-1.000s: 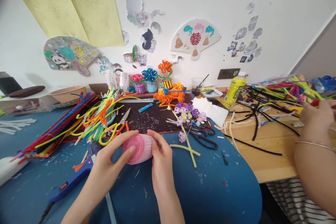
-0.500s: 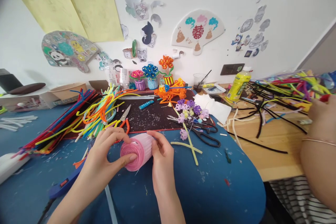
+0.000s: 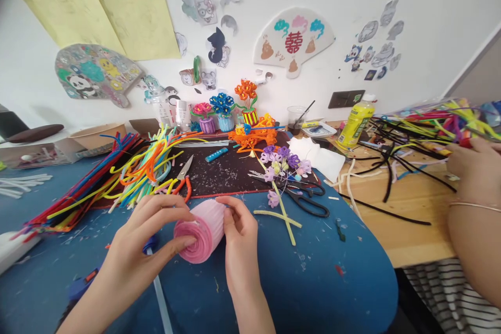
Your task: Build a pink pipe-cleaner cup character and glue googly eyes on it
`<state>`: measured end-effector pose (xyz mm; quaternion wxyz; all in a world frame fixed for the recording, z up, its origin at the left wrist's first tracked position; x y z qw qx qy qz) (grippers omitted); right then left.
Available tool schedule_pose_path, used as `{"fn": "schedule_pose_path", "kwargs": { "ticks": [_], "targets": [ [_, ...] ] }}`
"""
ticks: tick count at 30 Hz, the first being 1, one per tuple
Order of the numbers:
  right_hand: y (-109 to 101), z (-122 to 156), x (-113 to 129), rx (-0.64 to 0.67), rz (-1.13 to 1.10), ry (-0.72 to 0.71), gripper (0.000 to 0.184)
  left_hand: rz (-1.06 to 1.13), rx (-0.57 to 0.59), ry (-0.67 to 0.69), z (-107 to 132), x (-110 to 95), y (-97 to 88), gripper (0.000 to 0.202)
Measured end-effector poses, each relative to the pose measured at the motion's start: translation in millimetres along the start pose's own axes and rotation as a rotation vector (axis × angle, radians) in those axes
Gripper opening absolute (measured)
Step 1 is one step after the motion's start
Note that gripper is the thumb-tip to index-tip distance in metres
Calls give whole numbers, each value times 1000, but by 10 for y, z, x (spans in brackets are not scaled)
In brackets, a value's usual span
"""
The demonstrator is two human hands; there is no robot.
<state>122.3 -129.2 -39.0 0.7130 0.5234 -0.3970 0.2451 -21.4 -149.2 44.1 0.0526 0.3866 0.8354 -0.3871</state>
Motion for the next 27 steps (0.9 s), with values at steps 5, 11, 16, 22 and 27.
{"fn": "schedule_pose_path", "kwargs": {
  "ticks": [5, 11, 16, 22, 27],
  "targets": [
    [-3, 5, -9, 14, 39, -3, 25, -135, 77, 122, 52, -32, -42, 12],
    [-10, 5, -24, 24, 36, 15, 26, -84, 138, 116, -1, -24, -62, 13],
    [8, 17, 26, -12, 40, 1, 26, 139, 189, 30, -76, 9, -139, 15],
    [-11, -11, -6, -32, 30, 1, 25, 295, 35, -134, -67, 122, -155, 19],
    [-24, -18, -41, -13, 49, 7, 22, 287, 22, -223, -55, 166, -55, 21]
  ]
}}
Point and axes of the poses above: each hand's wrist, its own z-axis away from the middle knuckle, its own y-axis out of the palm, x = y × z, the point moved 2 cm from there along -z, towards the middle knuckle, and after that the axes turned 13 degrees about -x, right-handed, at the moved point
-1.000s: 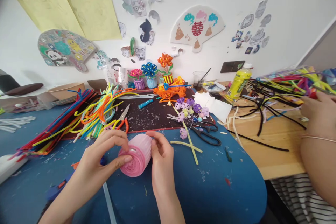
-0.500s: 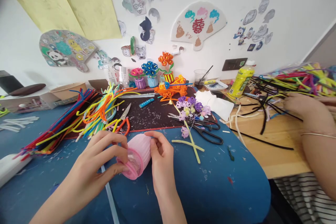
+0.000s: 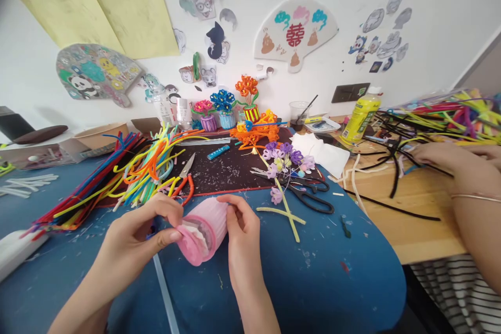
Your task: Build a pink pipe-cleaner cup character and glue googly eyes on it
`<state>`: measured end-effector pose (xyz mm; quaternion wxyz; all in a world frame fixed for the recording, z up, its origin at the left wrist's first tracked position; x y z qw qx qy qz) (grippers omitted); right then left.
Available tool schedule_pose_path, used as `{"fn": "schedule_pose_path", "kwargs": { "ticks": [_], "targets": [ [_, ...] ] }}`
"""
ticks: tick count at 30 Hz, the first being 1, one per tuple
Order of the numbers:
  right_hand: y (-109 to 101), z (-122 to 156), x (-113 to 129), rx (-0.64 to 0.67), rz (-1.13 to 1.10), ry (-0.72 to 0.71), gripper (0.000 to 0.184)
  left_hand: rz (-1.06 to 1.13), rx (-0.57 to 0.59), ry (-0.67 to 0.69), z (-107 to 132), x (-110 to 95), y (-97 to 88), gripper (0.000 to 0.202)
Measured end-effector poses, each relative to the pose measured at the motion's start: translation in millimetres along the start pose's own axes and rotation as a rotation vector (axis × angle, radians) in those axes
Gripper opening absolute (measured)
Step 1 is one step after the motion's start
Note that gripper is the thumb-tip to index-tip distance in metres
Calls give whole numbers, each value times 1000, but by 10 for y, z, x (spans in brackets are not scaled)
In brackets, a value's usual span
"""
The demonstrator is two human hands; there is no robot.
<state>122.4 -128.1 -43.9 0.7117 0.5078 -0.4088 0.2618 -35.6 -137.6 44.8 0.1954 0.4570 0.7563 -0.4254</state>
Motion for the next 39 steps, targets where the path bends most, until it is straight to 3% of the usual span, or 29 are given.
{"fn": "schedule_pose_path", "kwargs": {
  "ticks": [3, 8, 14, 18, 22, 24, 26, 29, 34, 37, 39],
  "targets": [
    [5, 5, 13, -4, 7, -10, 21, -49, 24, 83, 10, -33, 31, 15],
    [19, 19, 45, -39, 21, -16, 19, -133, -53, 160, 61, -108, -20, 11],
    [8, -3, 14, -73, 92, -61, 20, 51, -124, 95, 111, -31, -36, 12],
    [7, -17, 43, -144, 244, -240, 22, 278, -240, 2, 133, 69, 13, 7],
    [-3, 91, 185, -235, 349, -584, 20, 445, -374, -45, 138, 108, 60, 5],
    [8, 188, 261, -138, 391, -736, 20, 467, -382, -37, 135, 108, 81, 6],
    [44, 284, 304, 132, 444, -821, 36, 455, -369, -38, 133, 110, 105, 7],
    [61, 333, 297, 345, 498, -756, 49, 456, -354, -131, 136, 140, 149, 9],
    [44, 255, 216, 510, 653, -746, 61, 553, -353, -342, 126, 197, 182, 11],
    [37, 222, 210, 517, 763, -794, 68, 578, -455, -361, 79, 167, 141, 15],
    [32, 197, 224, 473, 796, -778, 62, 578, -579, -370, 41, 117, 93, 18]
  ]
}}
Point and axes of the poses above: each hand's wrist, its own z-axis away from the middle knuckle, its own y-axis out of the palm, x = y × z, the point moved 2 cm from there along -z, towards the middle knuckle, and after that the axes turned 13 degrees about -x, right-handed, at the moved point
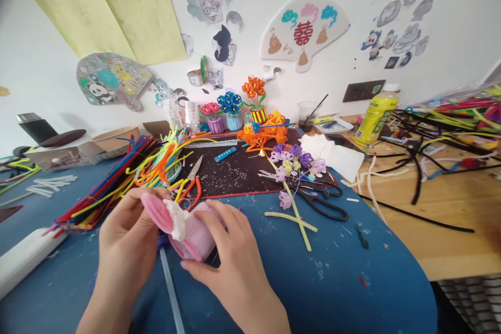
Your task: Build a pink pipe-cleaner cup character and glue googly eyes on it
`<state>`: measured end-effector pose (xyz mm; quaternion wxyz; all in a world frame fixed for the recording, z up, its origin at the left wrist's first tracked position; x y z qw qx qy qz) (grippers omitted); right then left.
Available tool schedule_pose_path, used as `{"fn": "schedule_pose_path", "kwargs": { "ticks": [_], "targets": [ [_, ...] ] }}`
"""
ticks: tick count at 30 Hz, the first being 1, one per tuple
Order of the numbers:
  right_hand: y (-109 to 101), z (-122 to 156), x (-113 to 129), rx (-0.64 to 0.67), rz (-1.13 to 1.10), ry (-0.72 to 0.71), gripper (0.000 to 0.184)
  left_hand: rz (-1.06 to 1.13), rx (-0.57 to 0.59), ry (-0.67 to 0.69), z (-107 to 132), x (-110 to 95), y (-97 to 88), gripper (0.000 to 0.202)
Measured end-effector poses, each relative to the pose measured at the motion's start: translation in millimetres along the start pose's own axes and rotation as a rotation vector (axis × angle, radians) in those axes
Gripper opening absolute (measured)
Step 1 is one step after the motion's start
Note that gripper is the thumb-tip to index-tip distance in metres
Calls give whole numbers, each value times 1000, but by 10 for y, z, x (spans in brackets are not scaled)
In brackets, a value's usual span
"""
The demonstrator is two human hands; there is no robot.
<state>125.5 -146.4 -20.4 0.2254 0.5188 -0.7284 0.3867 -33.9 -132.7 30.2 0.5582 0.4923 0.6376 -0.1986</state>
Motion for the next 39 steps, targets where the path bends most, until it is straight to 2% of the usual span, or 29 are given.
{"fn": "schedule_pose_path", "kwargs": {
  "ticks": [3, 5, 8, 11, 13, 15, 17, 19, 21, 25, 30, 39],
  "targets": [
    [-29, -51, -60, -53, 18, 86, 48, 52, -165, 44, -12, -138, 4, 23],
    [-46, -107, -132, -99, 34, 167, 40, 79, -198, 48, 1, -211, 0, 23],
    [-78, -212, -221, -189, 42, 273, 38, 53, -141, -4, 38, -236, -3, 24],
    [-154, -274, -190, -378, -4, 273, 34, -23, -45, -72, 86, -173, 20, 24],
    [-206, -259, -104, -447, -122, 265, 31, -70, 29, -107, 123, -122, 53, 25],
    [-218, -218, 4, -348, -361, 301, 36, -93, 91, -132, 165, -86, 90, 26],
    [-197, -175, 108, -162, -628, 383, 49, -102, 126, -152, 203, -68, 117, 27],
    [-165, -151, 174, -16, -812, 490, 55, -110, 130, -168, 230, -59, 128, 25],
    [-139, -151, 194, 49, -941, 566, 54, -117, 123, -181, 243, -55, 127, 25],
    [-94, -151, 149, 32, -1044, 665, 46, -91, 86, -214, 260, -63, 136, 27],
    [-35, -104, 72, -33, -1003, 786, 39, -35, 62, -298, 299, -64, 193, 26],
    [-102, -129, -5, -194, -971, 801, 36, 116, 59, -309, 157, -21, 161, 24]
  ]
}}
Point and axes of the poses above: each hand's wrist, its own z-axis away from the middle knuckle, its own y-axis out of the palm, x = y × z, the point moved 2 cm from there along -z, towards the middle knuckle, and after that the axes turned 13 degrees about -x, right-handed, at the moved point
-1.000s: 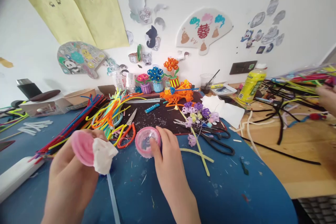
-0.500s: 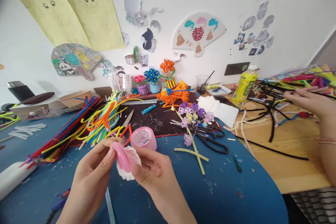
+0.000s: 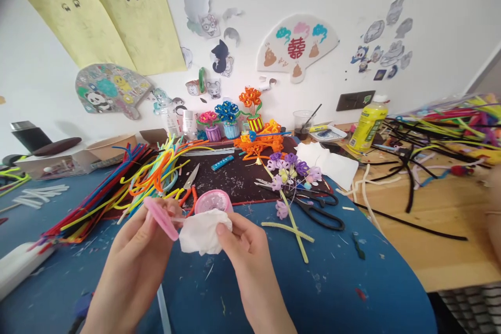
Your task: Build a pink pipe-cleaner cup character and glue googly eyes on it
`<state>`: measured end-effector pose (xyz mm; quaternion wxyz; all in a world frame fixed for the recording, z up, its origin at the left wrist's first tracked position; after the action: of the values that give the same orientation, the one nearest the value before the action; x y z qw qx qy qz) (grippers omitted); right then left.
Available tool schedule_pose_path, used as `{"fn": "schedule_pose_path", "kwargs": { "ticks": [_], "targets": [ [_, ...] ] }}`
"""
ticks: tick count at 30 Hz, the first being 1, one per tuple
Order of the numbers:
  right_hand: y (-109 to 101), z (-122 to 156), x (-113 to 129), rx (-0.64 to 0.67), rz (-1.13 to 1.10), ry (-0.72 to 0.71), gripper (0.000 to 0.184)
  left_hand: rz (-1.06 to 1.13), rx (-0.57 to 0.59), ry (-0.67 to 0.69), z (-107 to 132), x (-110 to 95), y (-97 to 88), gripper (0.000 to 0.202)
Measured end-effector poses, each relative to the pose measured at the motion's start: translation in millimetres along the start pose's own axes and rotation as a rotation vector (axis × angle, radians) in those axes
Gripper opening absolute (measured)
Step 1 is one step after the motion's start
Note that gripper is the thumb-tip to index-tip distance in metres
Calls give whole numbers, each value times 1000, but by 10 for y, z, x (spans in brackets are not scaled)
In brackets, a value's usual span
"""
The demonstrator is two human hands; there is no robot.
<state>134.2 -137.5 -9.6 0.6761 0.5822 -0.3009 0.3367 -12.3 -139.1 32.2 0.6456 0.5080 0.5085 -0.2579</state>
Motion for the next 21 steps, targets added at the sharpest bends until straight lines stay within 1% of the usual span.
{"fn": "schedule_pose_path", "kwargs": {
  "ticks": [3, 9, 12, 15, 17, 21],
  "targets": [
    [13, 17, 24, 22, 37, -28, 35, 88, 37, -44, -27, 13, 29, 23],
    [88, 94, 35, 48, 64, -28, 33, 103, 159, -222, 12, 58, 97, 17],
    [143, 135, 78, 90, 104, -27, 33, 103, 174, -287, 41, 66, 124, 19],
    [184, 169, 135, 113, 205, -61, 30, 77, 181, -330, 65, 95, 118, 21],
    [195, 183, 156, 102, 243, -91, 27, 47, 181, -364, 77, 122, 96, 19],
    [191, 180, 160, 63, 224, -141, 22, 70, 212, -411, 99, 137, 82, 18]
  ]
}}
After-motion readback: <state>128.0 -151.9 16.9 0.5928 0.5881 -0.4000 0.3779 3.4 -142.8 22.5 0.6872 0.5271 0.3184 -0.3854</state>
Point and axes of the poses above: each hand's wrist, its own z-axis away from the middle knuckle, its own y-axis out of the palm, x = y × z, the point moved 2 cm from there along -z, towards the middle knuckle, and after that the axes turned 13 degrees about -x, right-handed, at the moved point
